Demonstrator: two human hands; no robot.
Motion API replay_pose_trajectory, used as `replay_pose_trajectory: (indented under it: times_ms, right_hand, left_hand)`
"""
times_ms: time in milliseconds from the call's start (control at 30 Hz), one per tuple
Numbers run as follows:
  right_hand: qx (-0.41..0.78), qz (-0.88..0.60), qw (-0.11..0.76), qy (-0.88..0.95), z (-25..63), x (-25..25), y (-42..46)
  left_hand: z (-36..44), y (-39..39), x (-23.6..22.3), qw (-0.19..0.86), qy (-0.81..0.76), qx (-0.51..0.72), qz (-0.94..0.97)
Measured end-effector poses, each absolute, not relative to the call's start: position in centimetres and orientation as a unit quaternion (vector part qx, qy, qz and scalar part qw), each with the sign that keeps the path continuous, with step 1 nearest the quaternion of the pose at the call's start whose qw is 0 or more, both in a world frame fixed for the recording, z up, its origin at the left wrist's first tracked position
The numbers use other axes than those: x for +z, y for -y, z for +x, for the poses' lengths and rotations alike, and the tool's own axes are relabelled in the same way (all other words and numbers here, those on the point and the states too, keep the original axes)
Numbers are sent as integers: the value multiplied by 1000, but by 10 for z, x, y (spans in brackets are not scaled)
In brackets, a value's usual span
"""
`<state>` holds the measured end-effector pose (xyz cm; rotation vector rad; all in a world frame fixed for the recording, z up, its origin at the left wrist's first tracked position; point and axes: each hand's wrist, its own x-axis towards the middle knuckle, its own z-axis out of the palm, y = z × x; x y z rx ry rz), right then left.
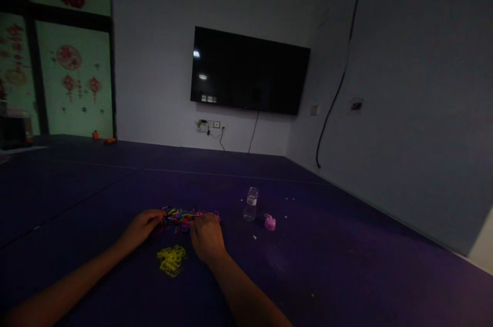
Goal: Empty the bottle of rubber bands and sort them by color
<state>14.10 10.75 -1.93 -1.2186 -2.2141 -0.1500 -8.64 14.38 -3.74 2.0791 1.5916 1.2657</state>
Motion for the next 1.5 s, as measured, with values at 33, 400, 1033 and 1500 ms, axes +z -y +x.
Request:
replay_pose_trajectory:
  times_ms: [33, 400, 1033, 1500]
  right_hand:
    - [-58, -459, 300, 834, 141, -19, -107]
    - [-56, -466, 291, 834, 141, -18, -107]
    - [-53, -396, 315, 861, 139, -22, -107]
    - [-88, -299, 252, 916, 137, -18, -100]
  left_hand:
    - [-88, -144, -37, 132, -547, 442, 699]
    - [-90, -144, -39, 270, -532, 522, 610]
    - [-84, -130, -24, 197, -464, 479, 718]
    - [-56, -118, -26, 202, -432, 466, 746]
